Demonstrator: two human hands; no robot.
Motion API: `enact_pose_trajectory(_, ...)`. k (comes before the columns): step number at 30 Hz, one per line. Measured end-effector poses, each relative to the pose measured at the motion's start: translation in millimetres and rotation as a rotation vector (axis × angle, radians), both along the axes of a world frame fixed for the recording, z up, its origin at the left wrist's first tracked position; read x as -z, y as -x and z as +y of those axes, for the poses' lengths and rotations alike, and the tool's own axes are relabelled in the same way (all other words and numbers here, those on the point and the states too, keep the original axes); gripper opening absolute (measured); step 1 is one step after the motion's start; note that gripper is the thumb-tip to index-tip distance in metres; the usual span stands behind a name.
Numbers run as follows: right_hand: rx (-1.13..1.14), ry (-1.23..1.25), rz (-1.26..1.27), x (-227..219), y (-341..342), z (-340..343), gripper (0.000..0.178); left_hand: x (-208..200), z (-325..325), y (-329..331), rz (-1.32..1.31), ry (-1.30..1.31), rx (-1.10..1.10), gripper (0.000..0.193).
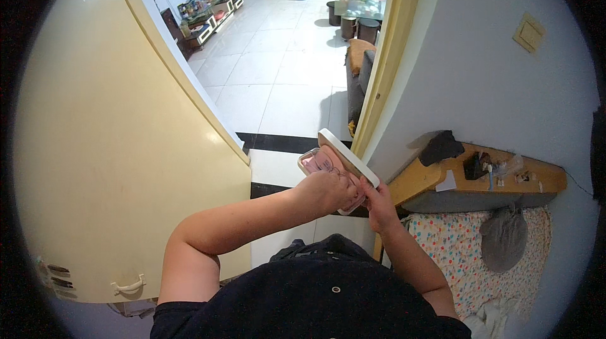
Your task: The person wipes a glass coffee table with a dark cloth, then moves to a sofa to wipe a cardboard box and the sofa's armrest. They briefly enter a bedroom to pick up a white box and a pink package before returning to the living room to wipe a colorful blanket on the sofa.
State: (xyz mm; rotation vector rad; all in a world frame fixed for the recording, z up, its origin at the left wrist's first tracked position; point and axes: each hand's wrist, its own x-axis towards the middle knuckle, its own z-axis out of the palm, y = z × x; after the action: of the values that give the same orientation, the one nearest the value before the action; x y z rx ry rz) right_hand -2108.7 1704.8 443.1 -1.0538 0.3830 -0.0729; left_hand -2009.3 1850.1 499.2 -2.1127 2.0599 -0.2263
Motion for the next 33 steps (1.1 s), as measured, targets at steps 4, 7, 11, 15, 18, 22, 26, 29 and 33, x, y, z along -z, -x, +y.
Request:
enact_pose_trajectory(4, 0.018, 0.002, -0.027, 6.4, 2.0, -3.6, 0.039, -15.6, -7.7, -0.1, 0.092, 0.024, 0.056, 0.044)
enact_pose_trajectory(7, 0.041, -0.041, 0.0, 1.7, 3.1, -3.8, 0.037, -14.7, -6.7, -1.9, 0.1, 0.062, 0.066, 0.041)
enact_pose_trajectory(11, 0.036, 0.043, -0.079, 3.7, 2.3, -6.4, 0.027, -0.3, -6.6, -7.2, 0.204, 0.17, 0.14, 0.033)
enact_pose_trajectory(15, 0.009, 0.017, -0.077, -6.0, 3.5, -6.7, 0.035, -13.8, -2.3, -9.7, 0.251, 0.121, 0.177, 0.027)
enact_pose_trajectory(18, -0.011, 0.041, -0.062, -8.4, 3.3, -8.1, 0.04, -24.6, -0.6, -10.9, 0.257, 0.066, 0.146, 0.025)
enact_pose_trajectory(22, 0.0, 0.019, -0.053, -4.7, 4.1, -10.3, 0.041, -43.0, -7.6, -10.1, 0.136, -0.149, 0.07, 0.023)
enact_pose_trajectory(26, -0.018, 0.066, -0.009, -12.6, 4.4, -8.2, 0.041, -50.1, -11.3, -4.5, 0.081, -0.093, 0.019, 0.015)
enact_pose_trajectory(29, -0.044, 0.065, 0.003, -13.7, 4.5, -7.2, 0.04, -19.6, -10.6, -13.8, 0.141, 0.08, 0.091, 0.016)
enact_pose_trajectory(33, -0.002, 0.008, -0.032, -8.4, 5.4, -12.2, 0.039, -18.7, -13.3, -13.7, 0.221, 0.028, 0.107, 0.028)
